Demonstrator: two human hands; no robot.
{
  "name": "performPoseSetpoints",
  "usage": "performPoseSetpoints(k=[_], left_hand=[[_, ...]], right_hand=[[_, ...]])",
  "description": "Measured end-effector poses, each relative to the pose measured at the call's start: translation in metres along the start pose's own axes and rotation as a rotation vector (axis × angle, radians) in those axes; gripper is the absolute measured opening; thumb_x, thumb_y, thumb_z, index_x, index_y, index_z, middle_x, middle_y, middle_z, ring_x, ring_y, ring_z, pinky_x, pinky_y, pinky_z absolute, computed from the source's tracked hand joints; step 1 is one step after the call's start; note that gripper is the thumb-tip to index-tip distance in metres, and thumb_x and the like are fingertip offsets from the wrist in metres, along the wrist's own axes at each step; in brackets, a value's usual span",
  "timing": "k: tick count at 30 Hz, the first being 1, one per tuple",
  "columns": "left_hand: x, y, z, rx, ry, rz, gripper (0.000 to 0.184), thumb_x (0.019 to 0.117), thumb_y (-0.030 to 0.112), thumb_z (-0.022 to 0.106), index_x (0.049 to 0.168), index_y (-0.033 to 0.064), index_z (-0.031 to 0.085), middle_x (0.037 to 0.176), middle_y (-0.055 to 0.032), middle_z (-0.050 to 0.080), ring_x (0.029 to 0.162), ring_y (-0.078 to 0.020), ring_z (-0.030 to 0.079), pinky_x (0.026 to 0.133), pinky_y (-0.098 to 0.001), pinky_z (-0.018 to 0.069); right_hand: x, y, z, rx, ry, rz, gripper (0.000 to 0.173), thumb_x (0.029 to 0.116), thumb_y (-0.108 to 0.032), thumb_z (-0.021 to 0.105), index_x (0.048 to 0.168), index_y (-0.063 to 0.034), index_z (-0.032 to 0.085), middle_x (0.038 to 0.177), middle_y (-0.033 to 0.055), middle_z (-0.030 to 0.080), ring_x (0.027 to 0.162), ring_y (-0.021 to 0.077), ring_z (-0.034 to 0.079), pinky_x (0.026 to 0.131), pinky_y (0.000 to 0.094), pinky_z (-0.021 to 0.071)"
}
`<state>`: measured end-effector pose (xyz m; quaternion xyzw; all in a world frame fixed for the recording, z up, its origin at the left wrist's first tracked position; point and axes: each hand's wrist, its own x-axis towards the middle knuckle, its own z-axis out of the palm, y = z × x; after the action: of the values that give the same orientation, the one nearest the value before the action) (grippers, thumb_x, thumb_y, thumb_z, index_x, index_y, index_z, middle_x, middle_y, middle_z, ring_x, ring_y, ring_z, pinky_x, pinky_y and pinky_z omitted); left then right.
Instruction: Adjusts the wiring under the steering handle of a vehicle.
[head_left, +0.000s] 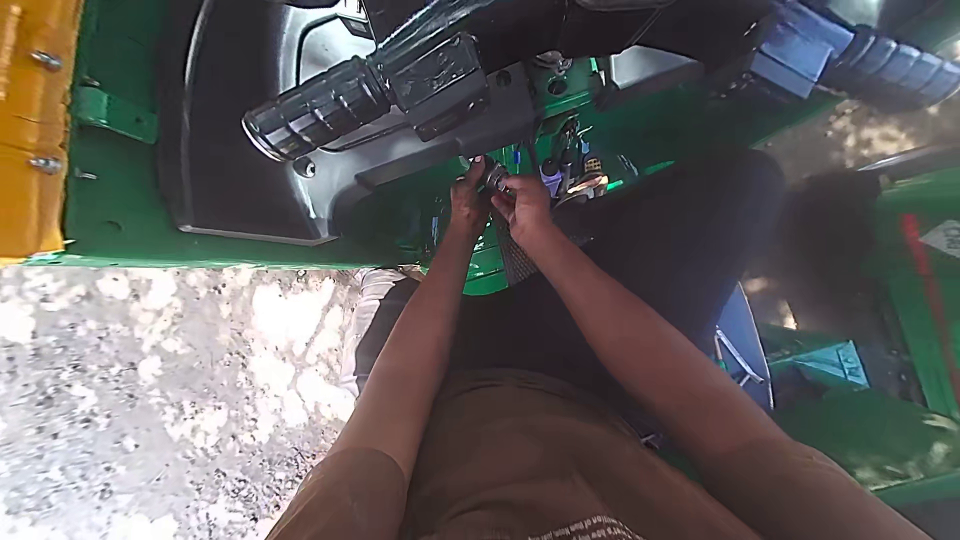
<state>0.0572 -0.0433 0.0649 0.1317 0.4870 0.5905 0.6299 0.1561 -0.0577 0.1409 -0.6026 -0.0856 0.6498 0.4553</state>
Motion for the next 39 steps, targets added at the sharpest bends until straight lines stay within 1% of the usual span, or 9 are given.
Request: performPoseSetpoints(k=[4, 8, 12, 15, 18, 26, 31, 36, 39], left_hand=[[-0.006, -0.001, 0.002, 0.029, -0.022, 0.055, 0.028, 0.1044, 0.029, 0.057, 0.108, 0.0025, 0.066, 0.096, -0.0102, 0.071, 0.088, -0.0197, 0.069, 0.082, -0.0398, 0.0598], [-0.003, -0.001, 0.001, 0.000, -0.060, 0.112, 0.026, 0.1042, 0.025, 0.056, 0.102, 0.0013, 0.066, 0.095, -0.0109, 0.070, 0.089, -0.0206, 0.069, 0.084, -0.0414, 0.0590], [0.000, -0.005, -0.003, -0.030, -0.098, 0.141, 0.023, 0.1038, 0.022, 0.055, 0.100, 0.0019, 0.065, 0.096, -0.0112, 0.070, 0.091, -0.0217, 0.068, 0.085, -0.0431, 0.0584], [-0.001, -0.005, -0.004, -0.041, -0.073, 0.096, 0.019, 0.1043, 0.019, 0.056, 0.106, 0.0019, 0.064, 0.097, -0.0115, 0.069, 0.091, -0.0217, 0.068, 0.086, -0.0425, 0.0588], [0.001, -0.010, -0.011, -0.042, -0.134, 0.142, 0.018, 0.1040, 0.016, 0.054, 0.106, 0.0016, 0.064, 0.094, -0.0103, 0.069, 0.089, -0.0203, 0.068, 0.085, -0.0422, 0.0585], [0.007, -0.017, -0.017, -0.144, -0.222, 0.186, 0.016, 0.1019, 0.013, 0.053, 0.112, 0.0024, 0.060, 0.101, -0.0097, 0.068, 0.096, -0.0202, 0.066, 0.091, -0.0426, 0.0562], [0.002, -0.016, -0.014, -0.090, -0.207, 0.184, 0.019, 0.1027, 0.013, 0.052, 0.116, 0.0010, 0.060, 0.101, -0.0102, 0.068, 0.094, -0.0199, 0.067, 0.089, -0.0416, 0.0572], [0.005, -0.016, -0.017, -0.103, -0.211, 0.194, 0.023, 0.1021, 0.011, 0.053, 0.121, -0.0010, 0.057, 0.106, -0.0130, 0.067, 0.099, -0.0230, 0.067, 0.092, -0.0443, 0.0567], [0.005, -0.016, -0.016, -0.113, -0.219, 0.198, 0.022, 0.1012, 0.013, 0.054, 0.119, -0.0002, 0.058, 0.105, -0.0128, 0.068, 0.098, -0.0237, 0.067, 0.092, -0.0450, 0.0571]], right_hand=[[-0.003, 0.001, -0.001, -0.097, 0.013, 0.219, 0.046, 0.1076, -0.048, 0.048, 0.114, -0.0033, 0.057, 0.074, 0.0101, 0.064, 0.054, 0.0186, 0.063, 0.050, 0.0341, 0.0573], [-0.001, 0.002, 0.000, -0.109, 0.000, 0.056, 0.011, 0.0986, -0.006, 0.061, 0.108, -0.0001, 0.058, 0.087, 0.0113, 0.064, 0.068, 0.0183, 0.067, 0.062, 0.0326, 0.0617], [0.003, 0.009, -0.002, -0.077, 0.025, -0.063, 0.022, 0.0806, 0.013, 0.058, 0.099, 0.0007, 0.056, 0.095, 0.0152, 0.060, 0.077, 0.0233, 0.064, 0.069, 0.0384, 0.0611], [0.001, 0.004, -0.005, -0.130, 0.025, 0.112, 0.037, 0.1040, -0.031, 0.055, 0.125, -0.0008, 0.051, 0.090, 0.0145, 0.064, 0.067, 0.0222, 0.067, 0.061, 0.0377, 0.0612], [0.002, 0.007, -0.005, -0.316, 0.007, 0.256, 0.062, 0.1092, -0.057, 0.033, 0.121, -0.0007, 0.058, 0.075, 0.0109, 0.068, 0.051, 0.0178, 0.061, 0.048, 0.0330, 0.0541], [0.009, 0.013, -0.006, -0.119, -0.006, 0.018, 0.007, 0.0937, 0.002, 0.055, 0.100, -0.0007, 0.058, 0.091, 0.0129, 0.063, 0.075, 0.0206, 0.067, 0.069, 0.0351, 0.0615], [0.006, 0.004, -0.008, -0.166, 0.022, 0.272, 0.056, 0.1090, -0.054, 0.036, 0.123, -0.0029, 0.052, 0.084, 0.0117, 0.069, 0.061, 0.0183, 0.066, 0.056, 0.0331, 0.0576], [0.008, 0.007, -0.007, -0.076, -0.003, 0.136, 0.016, 0.1052, -0.019, 0.049, 0.114, -0.0056, 0.053, 0.090, 0.0104, 0.063, 0.070, 0.0185, 0.066, 0.063, 0.0330, 0.0602], [0.009, 0.006, -0.006, -0.008, 0.016, 0.110, 0.026, 0.0987, -0.013, 0.055, 0.123, -0.0032, 0.051, 0.108, 0.0160, 0.059, 0.086, 0.0250, 0.066, 0.074, 0.0395, 0.0602]])
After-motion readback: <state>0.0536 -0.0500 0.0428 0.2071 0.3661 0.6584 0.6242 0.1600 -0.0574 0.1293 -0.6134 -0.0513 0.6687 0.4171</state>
